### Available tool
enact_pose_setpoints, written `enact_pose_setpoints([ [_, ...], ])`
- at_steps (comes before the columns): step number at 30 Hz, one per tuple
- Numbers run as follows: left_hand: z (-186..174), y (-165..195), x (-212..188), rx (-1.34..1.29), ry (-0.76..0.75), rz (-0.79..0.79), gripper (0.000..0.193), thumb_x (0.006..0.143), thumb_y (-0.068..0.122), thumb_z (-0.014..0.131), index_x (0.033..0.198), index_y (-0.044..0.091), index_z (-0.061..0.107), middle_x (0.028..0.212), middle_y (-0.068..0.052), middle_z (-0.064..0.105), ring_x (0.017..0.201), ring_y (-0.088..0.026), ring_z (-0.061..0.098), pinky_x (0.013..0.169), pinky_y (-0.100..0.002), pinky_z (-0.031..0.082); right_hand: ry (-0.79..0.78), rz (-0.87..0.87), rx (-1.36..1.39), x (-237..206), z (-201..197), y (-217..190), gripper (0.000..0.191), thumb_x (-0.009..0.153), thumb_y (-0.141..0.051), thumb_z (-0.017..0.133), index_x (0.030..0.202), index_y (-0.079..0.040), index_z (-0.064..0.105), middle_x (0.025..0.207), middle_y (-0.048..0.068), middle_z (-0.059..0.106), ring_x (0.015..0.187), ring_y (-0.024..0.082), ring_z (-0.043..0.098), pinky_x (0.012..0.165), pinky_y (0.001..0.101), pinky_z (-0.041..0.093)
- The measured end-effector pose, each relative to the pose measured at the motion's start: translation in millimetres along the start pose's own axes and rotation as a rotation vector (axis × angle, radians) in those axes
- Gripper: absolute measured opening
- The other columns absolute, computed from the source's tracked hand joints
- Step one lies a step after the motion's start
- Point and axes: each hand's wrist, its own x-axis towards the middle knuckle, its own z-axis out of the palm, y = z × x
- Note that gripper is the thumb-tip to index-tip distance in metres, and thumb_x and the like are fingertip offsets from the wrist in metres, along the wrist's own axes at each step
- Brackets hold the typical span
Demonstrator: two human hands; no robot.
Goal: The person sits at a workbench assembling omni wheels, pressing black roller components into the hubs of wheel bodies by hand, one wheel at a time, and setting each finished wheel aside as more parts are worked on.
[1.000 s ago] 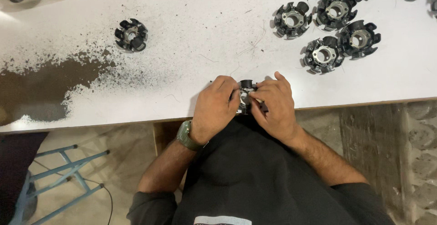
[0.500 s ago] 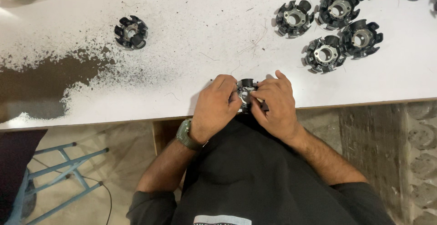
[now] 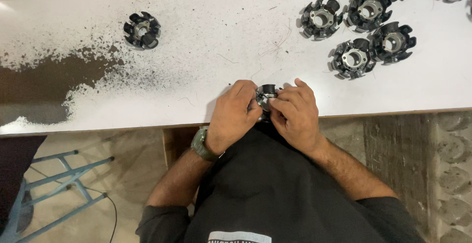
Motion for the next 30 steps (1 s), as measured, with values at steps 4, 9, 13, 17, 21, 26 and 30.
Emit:
enact_pose_setpoints([
  [4,-1,-4,-2,-0.01,0.016,0.026,0.024,0.085,0.002,0.066,0.108,0.0,0.064,0.103,-0.011,0.066,0.084,-0.031,0.068,0.073,-0.042,0.056,-0.011,0.014,-0.008,1,0,-1,0.034,0.077,0.005,0.081,0.105,-0.007,0.067,0.102,0.01,0.066,0.106,0.03,0.064,0.113,0.0546,0.045],
  [9,-23,-33,8,0.643,0.248,0.1,0.011,0.09,0.01,0.071,0.098,0.007,0.064,0.133,-0.016,0.063,0.116,-0.03,0.064,0.096,-0.043,0.055,0.039,0.081,0.017,4,-2,5,0.034,0.085,0.006,0.079,0.112,-0.008,0.062,0.106,0.01,0.066,0.11,0.03,0.064,0.115,0.0548,0.045],
  [13,-85,-78,10,0.829,0.448,-0.044,0.052,0.093,0.034,0.082,0.13,0.004,0.062,0.148,-0.024,0.049,0.136,-0.038,0.05,0.11,-0.053,0.047,-0.014,-0.045,0.083,-3,-10,10,0.035,0.084,0.007,0.075,0.111,-0.01,0.062,0.1,0.007,0.063,0.11,0.028,0.065,0.116,0.0566,0.042],
  [17,-152,-127,54,0.678,0.357,-0.056,0.098,0.095,0.045,0.093,0.16,-0.001,0.036,0.16,-0.034,0.034,0.149,-0.045,0.036,0.119,-0.059,0.039,-0.182,-0.056,0.088,-7,-13,8,0.035,0.079,0.006,0.072,0.11,-0.009,0.064,0.105,0.011,0.064,0.113,0.03,0.065,0.116,0.0574,0.039],
  [21,-159,-124,67,0.355,-0.02,-0.362,0.12,0.081,0.048,0.089,0.164,0.0,0.016,0.163,-0.032,0.032,0.149,-0.044,0.036,0.123,-0.056,0.033,-0.18,0.063,-0.092,6,-19,25,0.03,0.085,0.004,0.074,0.11,-0.009,0.065,0.107,0.01,0.066,0.117,0.028,0.064,0.119,0.0582,0.037],
  [26,-147,-92,35,0.773,-0.061,-0.218,0.127,0.074,0.058,0.091,0.161,0.0,0.018,0.157,-0.036,0.037,0.142,-0.049,0.042,0.111,-0.055,0.04,-0.024,0.036,0.009,9,-33,31,0.028,0.09,0.005,0.071,0.114,-0.006,0.063,0.115,0.013,0.066,0.117,0.029,0.062,0.121,0.0553,0.041],
  [30,-117,-90,39,0.417,-0.144,-0.034,0.117,0.082,0.044,0.089,0.162,-0.002,0.018,0.146,-0.033,0.05,0.128,-0.042,0.055,0.106,-0.055,0.045,-0.21,-0.006,0.039,8,-29,17,0.032,0.079,0.005,0.07,0.109,-0.006,0.065,0.11,0.014,0.065,0.113,0.032,0.063,0.114,0.055,0.043],
])
